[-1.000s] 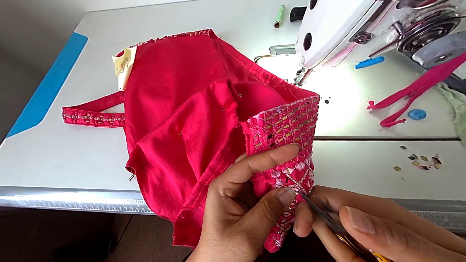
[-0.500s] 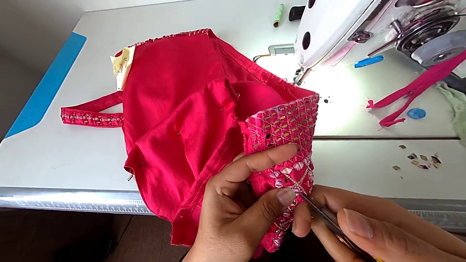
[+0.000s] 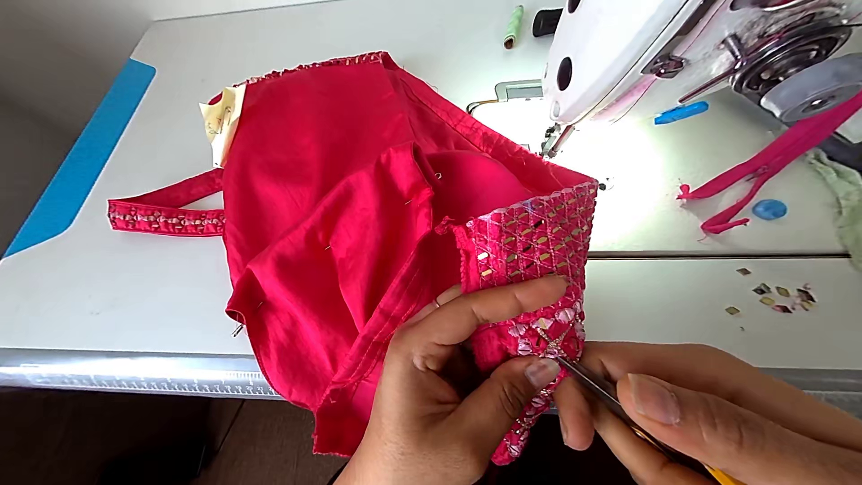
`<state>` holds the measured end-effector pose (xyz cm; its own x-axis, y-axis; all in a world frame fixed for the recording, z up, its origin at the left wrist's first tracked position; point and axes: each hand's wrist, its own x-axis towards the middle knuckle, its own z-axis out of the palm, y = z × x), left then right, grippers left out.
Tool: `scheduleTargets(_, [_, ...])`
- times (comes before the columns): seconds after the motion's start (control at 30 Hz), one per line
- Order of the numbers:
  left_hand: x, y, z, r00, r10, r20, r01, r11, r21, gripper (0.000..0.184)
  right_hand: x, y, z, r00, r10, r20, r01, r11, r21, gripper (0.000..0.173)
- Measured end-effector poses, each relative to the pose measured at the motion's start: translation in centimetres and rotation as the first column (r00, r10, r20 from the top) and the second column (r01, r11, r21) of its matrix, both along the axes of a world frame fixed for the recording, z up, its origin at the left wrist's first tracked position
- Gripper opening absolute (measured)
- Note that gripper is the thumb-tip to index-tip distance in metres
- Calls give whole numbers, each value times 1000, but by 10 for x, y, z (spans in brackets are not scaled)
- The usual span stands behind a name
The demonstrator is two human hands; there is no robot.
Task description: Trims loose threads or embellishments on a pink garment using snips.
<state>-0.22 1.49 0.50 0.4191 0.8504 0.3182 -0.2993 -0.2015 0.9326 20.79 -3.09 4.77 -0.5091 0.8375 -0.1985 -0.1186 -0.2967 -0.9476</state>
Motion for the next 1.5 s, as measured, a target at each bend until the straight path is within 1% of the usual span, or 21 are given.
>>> scheduleTargets(0.17, [-1,1,0,1000,-9,-5,9,1000,-11,41,-1,3,1,1000,-1,17,1,1000,-3,30])
scheduleTargets(0.33, [0,1,-1,1000,-8,19,9,999,-34,40,-2,1,-3,999,-31,43,28,996,84,30])
scheduleTargets(0.37, [1,0,-1,999,-15,50,18,998,-54,41,-2,-1,-4,999,-39,13,38,996,83,30])
scheduleTargets(0.43, [2,-1,-1,995,-23,99,31,996,-83,41,-2,-5,-7,993,-78,-89,81,996,32,34])
scheduleTargets(0.5, [4,-2,-2,991,0,135,12,996,-90,39,-2,-10,-10,971,-143,-191,143,990,-13,37])
scheduleTargets(0.53, [7,-3,-1,988,27,149,-13,995,-95,39,-2,-11,-12,963,-165,-215,168,986,-1,38])
scheduleTargets(0.6, [15,-7,0,981,131,142,-115,987,-112,35,-5,-14,-14,956,-220,-192,236,969,67,36])
scheduleTargets(0.67, [22,-10,1,970,217,113,-203,971,-124,30,-11,-17,-13,943,-330,-52,333,919,212,21])
scheduleTargets(0.7, [23,-11,2,968,224,110,-208,969,-137,28,-15,-19,-12,912,-409,28,381,872,306,15])
scheduleTargets(0.77, [22,-11,3,973,197,120,-175,970,-168,25,-23,-22,-13,801,-572,176,411,739,534,14])
scheduleTargets(0.83, [21,-11,4,975,184,122,-160,970,-184,25,-32,-23,-17,689,-693,215,389,603,697,15])
scheduleTargets(0.87, [21,-11,4,976,182,121,-158,970,-185,25,-35,-22,-20,656,-724,212,368,552,748,14])
scheduleTargets(0.97, [20,-11,5,974,196,113,-175,969,-172,25,-41,-20,-28,598,-773,212,292,456,841,12])
scheduleTargets(1.07, [21,-11,4,971,213,111,-196,970,-145,26,-41,-19,-30,548,-799,249,198,413,889,11])
scheduleTargets(1.2, [21,-11,4,961,274,48,-272,961,-47,25,-40,-18,-34,470,-840,270,46,328,944,8])
scheduleTargets(1.27, [22,-10,5,951,308,18,-309,951,15,25,-41,-17,-36,432,-860,272,-2,301,954,9])
scheduleTargets(1.4, [22,-9,6,929,367,-36,-361,925,119,26,-42,-13,-39,389,-884,258,-76,249,966,8])
scheduleTargets(1.5, [23,-8,6,919,391,-54,-378,911,163,27,-43,-11,-37,348,-897,272,-134,239,962,11])
